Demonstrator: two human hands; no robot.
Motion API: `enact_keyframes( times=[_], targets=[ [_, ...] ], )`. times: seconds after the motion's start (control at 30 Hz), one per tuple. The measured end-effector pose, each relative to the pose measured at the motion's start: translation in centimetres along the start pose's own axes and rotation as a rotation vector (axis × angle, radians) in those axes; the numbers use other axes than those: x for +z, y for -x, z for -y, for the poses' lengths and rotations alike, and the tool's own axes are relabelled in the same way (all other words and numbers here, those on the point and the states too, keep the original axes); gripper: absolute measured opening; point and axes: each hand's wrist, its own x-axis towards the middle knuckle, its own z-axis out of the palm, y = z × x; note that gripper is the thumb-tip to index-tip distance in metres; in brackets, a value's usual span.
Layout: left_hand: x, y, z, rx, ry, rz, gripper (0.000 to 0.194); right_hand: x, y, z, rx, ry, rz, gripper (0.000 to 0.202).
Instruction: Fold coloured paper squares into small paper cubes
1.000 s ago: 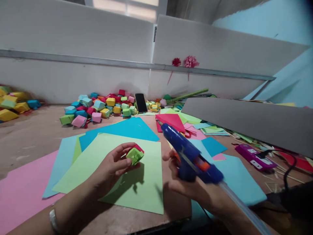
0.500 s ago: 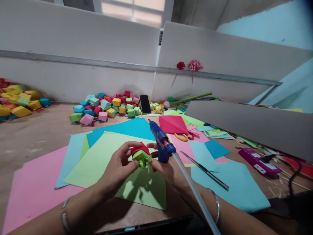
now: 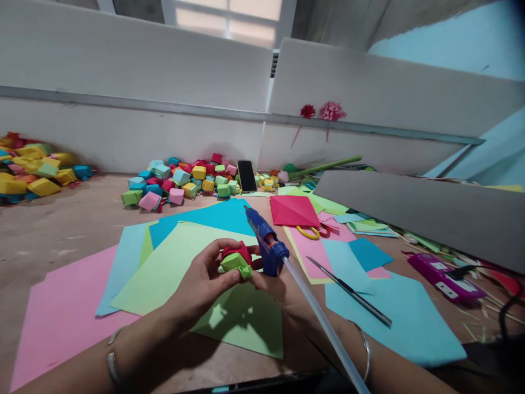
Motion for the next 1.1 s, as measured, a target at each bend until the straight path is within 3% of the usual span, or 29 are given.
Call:
enact_keyframes(
  times=[0.17,0.3,0.43,0.63,0.9,1.1],
  targets=[
    [-0.6,-0.2,0.2,-0.024,0.050,-0.043,0.035,-2.0,0.8,1.3,-0.029,0.159,-0.021,0.048],
    [-1.2,-0.4,0.0,-0.063,0.132,-0.079,0.037,-5.0,2.7,2.4,-0.005,0.199,0.178,0.042],
    [-1.4,-0.6,-0.2,-0.063,0.182,-0.082,0.038,-6.7,4.2,2.6,-0.023,0.250,0.186,0.045],
    [-1.5,-0.5,-0.2,-0.068,0.182,-0.080,0.041,-6.3,4.8,3.3,0.015,0.410,0.160,0.039],
    [-1.3,-0.6,-0.3,-0.072,0.159,-0.100,0.044,-5.5,4.8,3.7,0.074,0.478,0.176,0.048],
    [-1.3,-0.6,-0.3,-0.066,0.164,-0.111,0.046,-5.1,4.4,3.8,-0.073,0.587,0.212,0.039]
  ],
)
